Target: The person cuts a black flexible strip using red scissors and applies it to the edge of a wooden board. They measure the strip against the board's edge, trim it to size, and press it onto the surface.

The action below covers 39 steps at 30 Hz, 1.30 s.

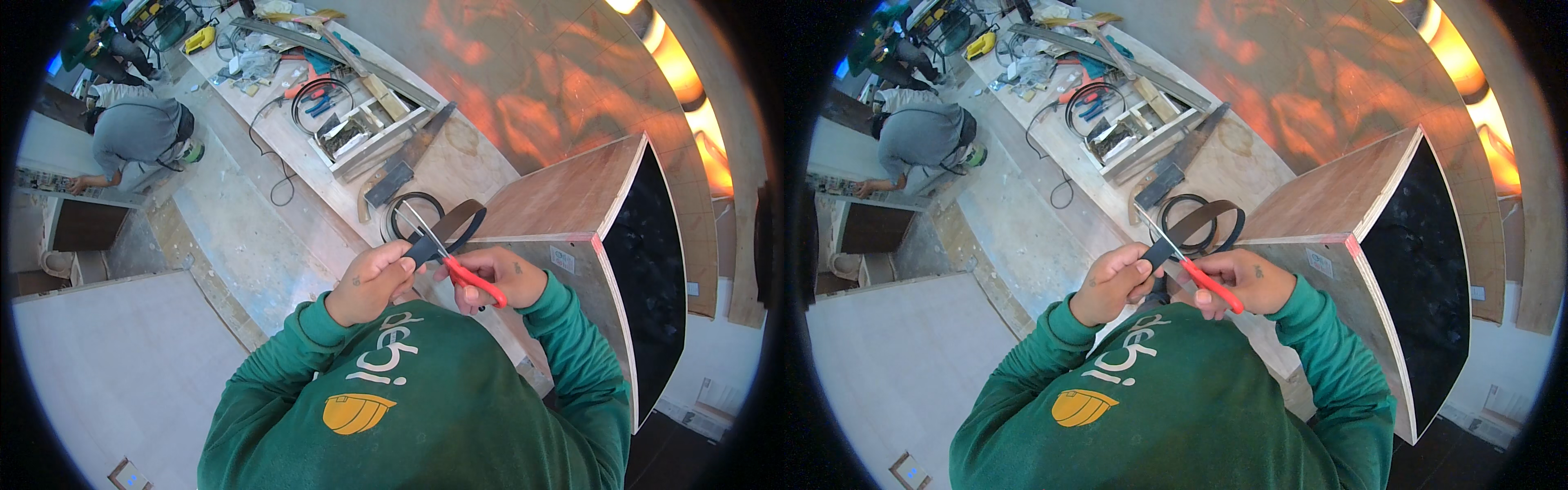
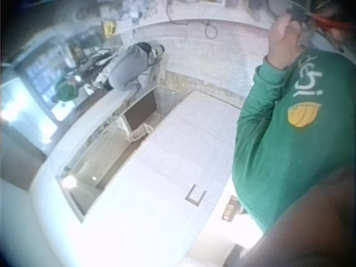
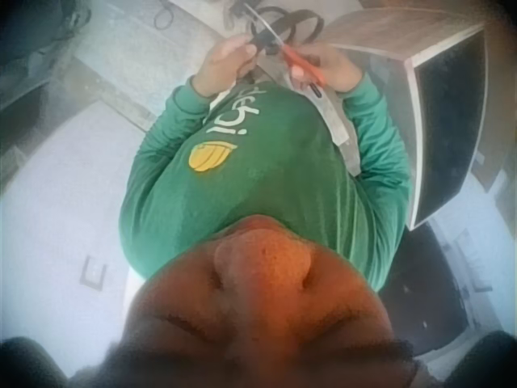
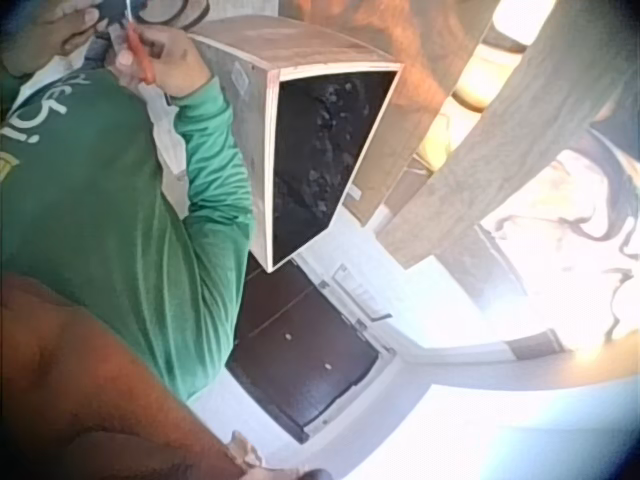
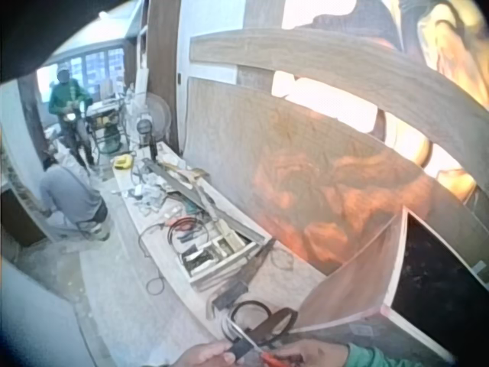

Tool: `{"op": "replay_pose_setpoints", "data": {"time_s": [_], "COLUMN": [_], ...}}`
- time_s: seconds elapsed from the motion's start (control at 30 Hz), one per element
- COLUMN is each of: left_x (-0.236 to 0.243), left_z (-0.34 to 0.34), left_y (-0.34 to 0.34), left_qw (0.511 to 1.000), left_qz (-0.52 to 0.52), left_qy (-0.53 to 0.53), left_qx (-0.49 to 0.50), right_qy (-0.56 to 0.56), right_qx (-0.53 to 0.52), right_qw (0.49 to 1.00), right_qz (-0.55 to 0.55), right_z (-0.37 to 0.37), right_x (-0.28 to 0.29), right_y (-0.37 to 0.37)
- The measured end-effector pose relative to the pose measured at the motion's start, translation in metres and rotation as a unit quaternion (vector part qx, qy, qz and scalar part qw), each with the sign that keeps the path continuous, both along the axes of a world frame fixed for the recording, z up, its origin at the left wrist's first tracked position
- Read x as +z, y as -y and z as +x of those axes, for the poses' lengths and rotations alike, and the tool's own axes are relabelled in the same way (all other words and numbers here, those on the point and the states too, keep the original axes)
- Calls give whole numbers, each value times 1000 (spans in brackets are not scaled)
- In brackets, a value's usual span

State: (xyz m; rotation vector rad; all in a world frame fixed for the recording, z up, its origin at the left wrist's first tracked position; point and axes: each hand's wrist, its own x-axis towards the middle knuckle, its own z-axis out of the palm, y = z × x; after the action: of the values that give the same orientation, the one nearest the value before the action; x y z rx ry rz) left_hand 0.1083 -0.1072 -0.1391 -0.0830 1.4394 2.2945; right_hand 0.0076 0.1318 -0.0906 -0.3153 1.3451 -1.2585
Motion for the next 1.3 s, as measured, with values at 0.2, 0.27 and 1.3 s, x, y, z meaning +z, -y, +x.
{"op": "replay_pose_setpoints", "data": {"time_s": [0.2, 0.27, 1.3], "left_x": [-1, 0, 0], "left_z": [1, 0, -11], "left_y": [1, 3, -1], "left_qw": [999, 999, 998], "left_qz": [-28, -37, -38], "left_qy": [-19, -22, -41], "left_qx": [4, -1, -32], "right_qy": [-15, -15, 9], "right_qx": [-12, -7, -85], "right_qw": [1000, 1000, 996], "right_qz": [7, 7, 18], "right_z": [3, 3, 16], "right_x": [2, 3, 5], "right_y": [4, 5, -5]}}
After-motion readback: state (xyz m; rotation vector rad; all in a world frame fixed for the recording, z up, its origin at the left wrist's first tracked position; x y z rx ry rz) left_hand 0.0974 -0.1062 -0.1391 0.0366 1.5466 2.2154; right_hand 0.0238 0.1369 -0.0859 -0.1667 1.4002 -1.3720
